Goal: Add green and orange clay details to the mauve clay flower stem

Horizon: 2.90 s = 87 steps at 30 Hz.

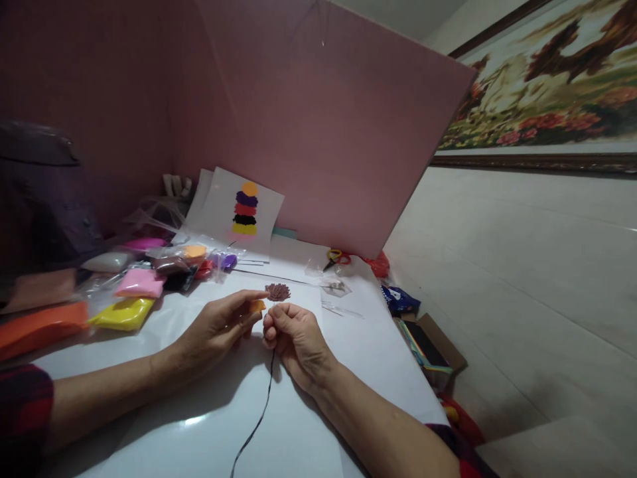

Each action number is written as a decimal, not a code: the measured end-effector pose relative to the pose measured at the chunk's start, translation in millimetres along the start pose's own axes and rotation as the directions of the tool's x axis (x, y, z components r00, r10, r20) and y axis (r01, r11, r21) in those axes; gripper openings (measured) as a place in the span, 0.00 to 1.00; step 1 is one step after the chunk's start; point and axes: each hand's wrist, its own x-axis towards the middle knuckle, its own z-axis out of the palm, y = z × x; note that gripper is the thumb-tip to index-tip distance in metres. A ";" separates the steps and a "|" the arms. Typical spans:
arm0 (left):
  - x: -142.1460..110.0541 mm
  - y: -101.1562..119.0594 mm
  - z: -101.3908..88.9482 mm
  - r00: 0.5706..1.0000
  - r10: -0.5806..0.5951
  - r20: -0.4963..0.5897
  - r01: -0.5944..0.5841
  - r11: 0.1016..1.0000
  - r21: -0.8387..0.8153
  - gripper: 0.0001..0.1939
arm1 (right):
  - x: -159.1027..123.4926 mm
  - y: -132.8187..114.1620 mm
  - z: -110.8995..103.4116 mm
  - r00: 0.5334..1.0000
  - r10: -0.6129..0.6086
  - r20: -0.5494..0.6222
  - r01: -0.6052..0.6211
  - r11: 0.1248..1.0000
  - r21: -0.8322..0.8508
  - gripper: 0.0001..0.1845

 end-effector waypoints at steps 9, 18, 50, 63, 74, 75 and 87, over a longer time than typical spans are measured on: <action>0.5 11.3 -3.8 0.976 -0.215 0.031 0.216 0.973 -0.075 0.11 | -3.3 -1.5 2.4 1.000 0.003 -0.016 -0.003 1.000 -0.013 0.14; 2.5 5.4 -5.4 0.997 -0.073 -0.001 0.073 0.996 0.043 0.11 | -4.7 -0.4 2.7 0.998 -0.054 -0.016 0.052 0.995 -0.090 0.10; -7.5 0.2 -3.3 0.999 0.028 0.036 -0.041 0.905 0.424 0.07 | -12.5 5.4 6.5 0.978 -0.209 0.002 0.181 0.840 -0.511 0.09; 2.9 7.6 -7.1 0.972 -0.094 -0.217 0.174 0.908 0.382 0.06 | -13.2 5.8 7.9 0.968 -0.249 -0.024 0.230 0.924 -0.307 0.10; 2.6 12.0 -5.7 0.991 -0.135 -0.009 0.135 0.991 0.025 0.13 | -9.7 -0.4 7.0 0.990 -0.133 -0.041 0.126 0.983 -0.135 0.09; 2.2 11.9 -5.6 0.994 -0.112 -0.004 0.112 0.993 0.041 0.13 | -9.7 -0.1 7.1 0.990 -0.134 -0.038 0.127 0.982 -0.139 0.09; -1.3 2.4 -1.1 0.999 0.032 0.003 -0.031 0.972 0.233 0.10 | -9.8 4.8 4.6 0.976 -0.216 -0.024 0.192 0.908 -0.372 0.09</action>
